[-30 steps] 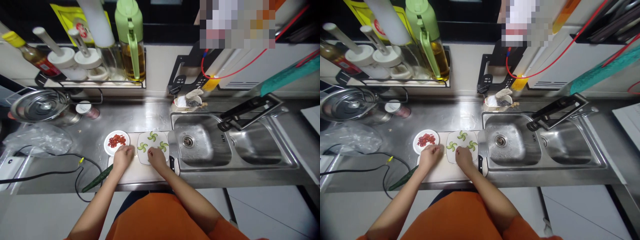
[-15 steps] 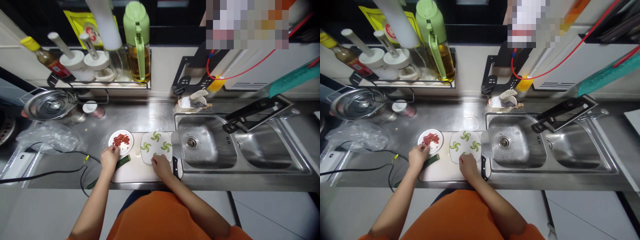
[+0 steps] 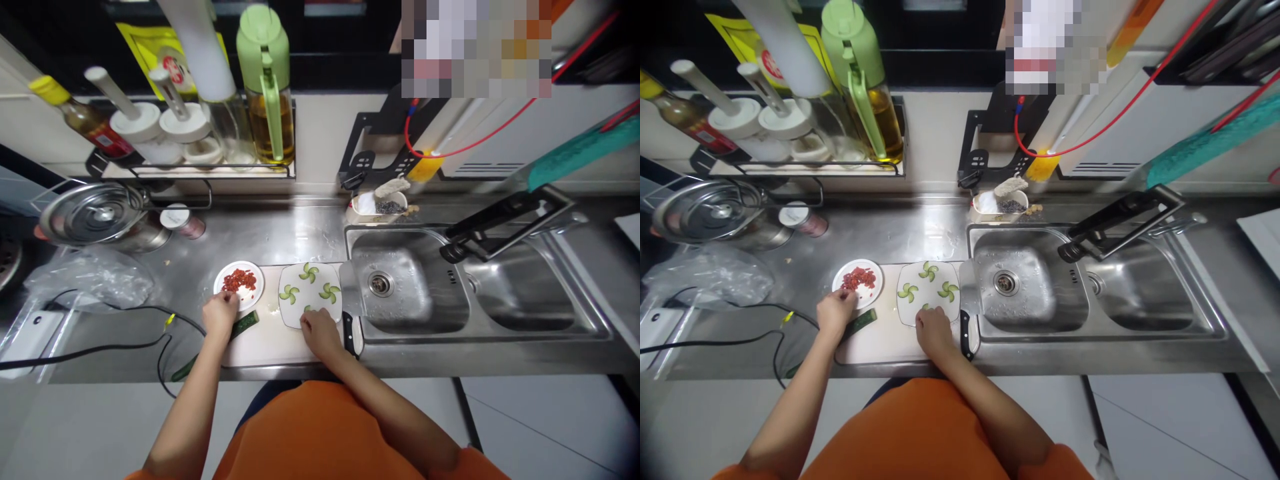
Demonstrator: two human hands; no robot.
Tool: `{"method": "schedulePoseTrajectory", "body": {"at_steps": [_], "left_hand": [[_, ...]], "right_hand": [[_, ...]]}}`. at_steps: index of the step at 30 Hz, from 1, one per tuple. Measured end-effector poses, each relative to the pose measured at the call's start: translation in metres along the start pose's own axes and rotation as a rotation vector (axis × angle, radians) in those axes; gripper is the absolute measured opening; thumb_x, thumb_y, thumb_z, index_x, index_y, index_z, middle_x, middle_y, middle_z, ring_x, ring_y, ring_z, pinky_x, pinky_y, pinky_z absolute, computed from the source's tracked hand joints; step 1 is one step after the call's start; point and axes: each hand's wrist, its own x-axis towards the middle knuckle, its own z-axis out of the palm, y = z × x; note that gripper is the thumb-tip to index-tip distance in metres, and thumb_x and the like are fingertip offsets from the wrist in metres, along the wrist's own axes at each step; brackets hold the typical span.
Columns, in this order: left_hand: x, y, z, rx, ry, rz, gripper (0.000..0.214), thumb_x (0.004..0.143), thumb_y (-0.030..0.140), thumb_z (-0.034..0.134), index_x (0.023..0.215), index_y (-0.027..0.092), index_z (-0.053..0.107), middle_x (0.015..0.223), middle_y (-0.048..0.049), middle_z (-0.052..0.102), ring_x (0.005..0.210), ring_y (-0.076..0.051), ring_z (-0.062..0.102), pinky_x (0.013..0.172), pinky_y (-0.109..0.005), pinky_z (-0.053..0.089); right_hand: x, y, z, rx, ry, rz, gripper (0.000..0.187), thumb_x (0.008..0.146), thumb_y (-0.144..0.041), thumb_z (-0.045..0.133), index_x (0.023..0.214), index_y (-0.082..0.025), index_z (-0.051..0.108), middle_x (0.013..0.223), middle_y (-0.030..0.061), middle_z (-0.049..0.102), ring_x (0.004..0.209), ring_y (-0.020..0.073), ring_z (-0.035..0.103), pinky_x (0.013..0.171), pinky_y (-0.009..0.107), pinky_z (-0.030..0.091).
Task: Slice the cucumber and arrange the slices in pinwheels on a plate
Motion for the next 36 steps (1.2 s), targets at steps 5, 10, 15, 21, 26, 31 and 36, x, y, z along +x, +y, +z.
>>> {"method": "schedulePoseTrajectory", "body": {"at_steps": [5, 10, 15, 21, 26, 31, 36], "left_hand": [[-0.010, -0.005, -0.006, -0.098, -0.001, 0.042, 0.030, 0.079, 0.038, 0.049, 0.088, 0.020, 0.071, 0.093, -0.0099, 0.070, 0.084, -0.024, 0.063, 0.077, -0.032, 0.045], [-0.029, 0.015, -0.006, -0.261, 0.008, 0.210, 0.023, 0.078, 0.035, 0.052, 0.085, 0.023, 0.071, 0.089, -0.0021, 0.071, 0.073, -0.016, 0.061, 0.074, -0.025, 0.046], [-0.045, 0.052, 0.009, -0.384, -0.090, 0.444, 0.019, 0.079, 0.028, 0.054, 0.086, 0.022, 0.071, 0.085, -0.0022, 0.070, 0.073, -0.015, 0.060, 0.073, -0.025, 0.046], [-0.051, 0.074, 0.031, -0.380, -0.106, 0.519, 0.016, 0.079, 0.023, 0.055, 0.082, 0.021, 0.070, 0.085, -0.0032, 0.070, 0.080, -0.016, 0.061, 0.079, -0.027, 0.046], [-0.051, 0.076, 0.041, -0.340, -0.113, 0.553, 0.017, 0.080, 0.022, 0.053, 0.081, 0.019, 0.070, 0.082, -0.0045, 0.069, 0.081, -0.017, 0.060, 0.079, -0.028, 0.045], [-0.051, 0.076, 0.044, -0.311, -0.110, 0.573, 0.016, 0.081, 0.021, 0.053, 0.078, 0.018, 0.069, 0.077, -0.0044, 0.067, 0.077, -0.017, 0.058, 0.075, -0.027, 0.044], [-0.052, 0.075, 0.047, -0.330, -0.092, 0.584, 0.016, 0.080, 0.020, 0.054, 0.078, 0.018, 0.069, 0.074, -0.0040, 0.066, 0.075, -0.017, 0.058, 0.073, -0.027, 0.043]], "right_hand": [[0.000, 0.002, 0.002, 0.000, 0.007, -0.007, 0.019, 0.089, -0.021, 0.044, 0.085, -0.019, 0.063, 0.084, 0.0043, 0.065, 0.083, 0.0173, 0.048, 0.068, 0.026, 0.029], [0.004, 0.007, 0.000, 0.016, 0.016, 0.020, 0.018, 0.089, -0.022, 0.046, 0.085, -0.020, 0.064, 0.083, 0.0030, 0.065, 0.085, 0.0178, 0.048, 0.068, 0.026, 0.028], [0.018, 0.011, -0.004, 0.039, 0.104, 0.011, 0.020, 0.088, -0.021, 0.046, 0.084, -0.020, 0.066, 0.085, 0.0027, 0.066, 0.085, 0.0174, 0.048, 0.075, 0.026, 0.029], [0.047, 0.009, -0.004, 0.097, 0.159, -0.005, 0.023, 0.089, -0.025, 0.046, 0.084, -0.020, 0.068, 0.084, 0.0022, 0.065, 0.085, 0.0174, 0.047, 0.079, 0.026, 0.028], [0.062, 0.004, -0.004, 0.122, 0.160, -0.038, 0.020, 0.087, -0.025, 0.049, 0.088, -0.023, 0.069, 0.087, 0.0012, 0.066, 0.091, 0.0182, 0.046, 0.078, 0.026, 0.028], [0.068, 0.001, -0.005, 0.105, 0.096, -0.040, 0.020, 0.086, -0.026, 0.050, 0.090, -0.025, 0.070, 0.090, 0.0016, 0.066, 0.095, 0.0191, 0.045, 0.077, 0.026, 0.029], [0.072, 0.002, -0.004, 0.113, 0.077, -0.052, 0.020, 0.085, -0.026, 0.051, 0.086, -0.024, 0.071, 0.088, 0.0019, 0.067, 0.092, 0.0193, 0.046, 0.076, 0.027, 0.030]]}}
